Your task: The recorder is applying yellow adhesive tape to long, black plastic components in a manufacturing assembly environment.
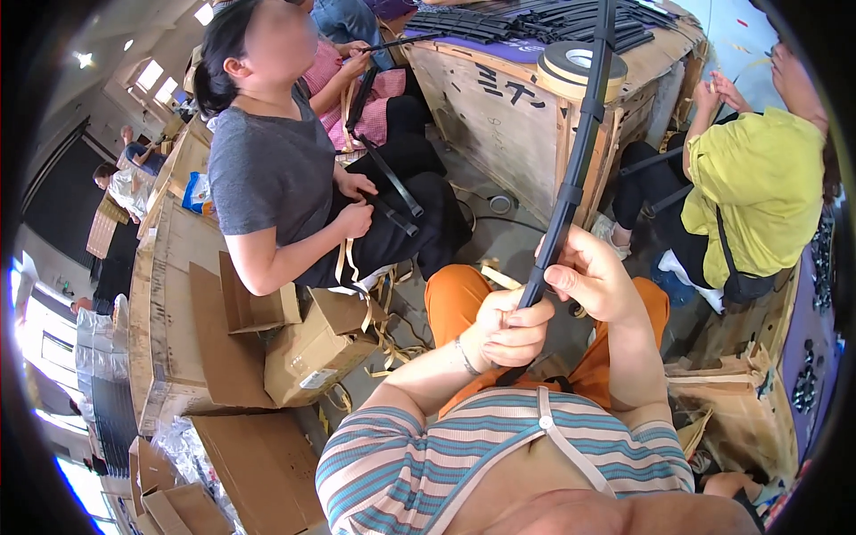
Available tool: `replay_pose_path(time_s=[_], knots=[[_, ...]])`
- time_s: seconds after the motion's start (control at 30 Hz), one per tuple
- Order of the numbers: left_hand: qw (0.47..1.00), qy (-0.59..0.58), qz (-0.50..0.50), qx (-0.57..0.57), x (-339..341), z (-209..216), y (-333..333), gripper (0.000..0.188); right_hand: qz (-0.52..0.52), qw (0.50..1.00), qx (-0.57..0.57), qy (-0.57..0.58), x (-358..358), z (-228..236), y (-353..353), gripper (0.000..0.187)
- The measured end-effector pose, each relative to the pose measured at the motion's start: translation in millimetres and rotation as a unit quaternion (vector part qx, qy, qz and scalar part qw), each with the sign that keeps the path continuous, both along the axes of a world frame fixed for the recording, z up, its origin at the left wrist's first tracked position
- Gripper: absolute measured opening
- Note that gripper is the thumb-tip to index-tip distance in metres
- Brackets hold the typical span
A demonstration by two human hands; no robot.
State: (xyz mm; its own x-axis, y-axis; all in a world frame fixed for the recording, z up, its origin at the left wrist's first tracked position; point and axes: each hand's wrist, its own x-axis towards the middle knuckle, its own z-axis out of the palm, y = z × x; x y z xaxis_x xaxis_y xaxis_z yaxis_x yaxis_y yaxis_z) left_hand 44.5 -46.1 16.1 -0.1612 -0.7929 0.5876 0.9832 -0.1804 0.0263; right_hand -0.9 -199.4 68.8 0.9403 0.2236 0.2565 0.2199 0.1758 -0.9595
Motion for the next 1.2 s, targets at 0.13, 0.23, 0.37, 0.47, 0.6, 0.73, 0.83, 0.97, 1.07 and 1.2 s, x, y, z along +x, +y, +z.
replay_pose_path(time_s=[0.13,0.23,0.37,0.47,0.6,0.73,0.83,0.97,1.07,1.2], knots=[[0.914,-0.246,0.187,0.263,14.5,11.7,20.1,0.041,-0.09,0.995,0.028,-0.026,0.1,-4.1,5.9,0.014],[0.739,-0.397,0.376,0.394,10.5,16.8,26.2,0.043,-0.106,0.994,0.007,-0.015,3.3,-15.6,10.3,0.015],[0.592,-0.505,0.497,0.384,-0.6,21.7,24.2,0.036,-0.136,0.99,-0.006,-0.032,0.1,-15.4,15.4,0.014],[0.584,-0.473,0.518,0.408,-2.1,25.0,21.0,0.038,-0.164,0.97,-0.161,-0.074,-4.9,1.8,9.4,0.01],[0.538,-0.472,0.501,0.486,1.3,40.7,22.1,0.039,-0.116,0.991,-0.071,-0.001,2.8,-10.5,8.6,0.011],[0.575,-0.426,0.509,0.479,6.4,37.7,19.7,0.044,-0.139,0.988,-0.064,-0.037,6.7,-18.6,7.4,0.015],[0.568,-0.448,0.505,0.47,7.8,35.8,18.7,0.047,-0.149,0.984,-0.096,-0.031,4.6,-21.4,0.5,0.018],[0.552,-0.474,0.516,0.452,9.0,33.8,18.7,0.046,-0.129,0.985,-0.116,-0.005,-0.5,-10.4,3.2,0.012],[0.532,-0.479,0.529,0.457,7.8,35.5,19.5,0.045,-0.119,0.984,-0.131,0.011,-4.2,2.7,8.3,0.012],[0.537,-0.477,0.533,0.447,6.9,35.5,18.7,0.045,-0.141,0.98,-0.135,-0.041,1.9,-7.9,15.1,0.011]])
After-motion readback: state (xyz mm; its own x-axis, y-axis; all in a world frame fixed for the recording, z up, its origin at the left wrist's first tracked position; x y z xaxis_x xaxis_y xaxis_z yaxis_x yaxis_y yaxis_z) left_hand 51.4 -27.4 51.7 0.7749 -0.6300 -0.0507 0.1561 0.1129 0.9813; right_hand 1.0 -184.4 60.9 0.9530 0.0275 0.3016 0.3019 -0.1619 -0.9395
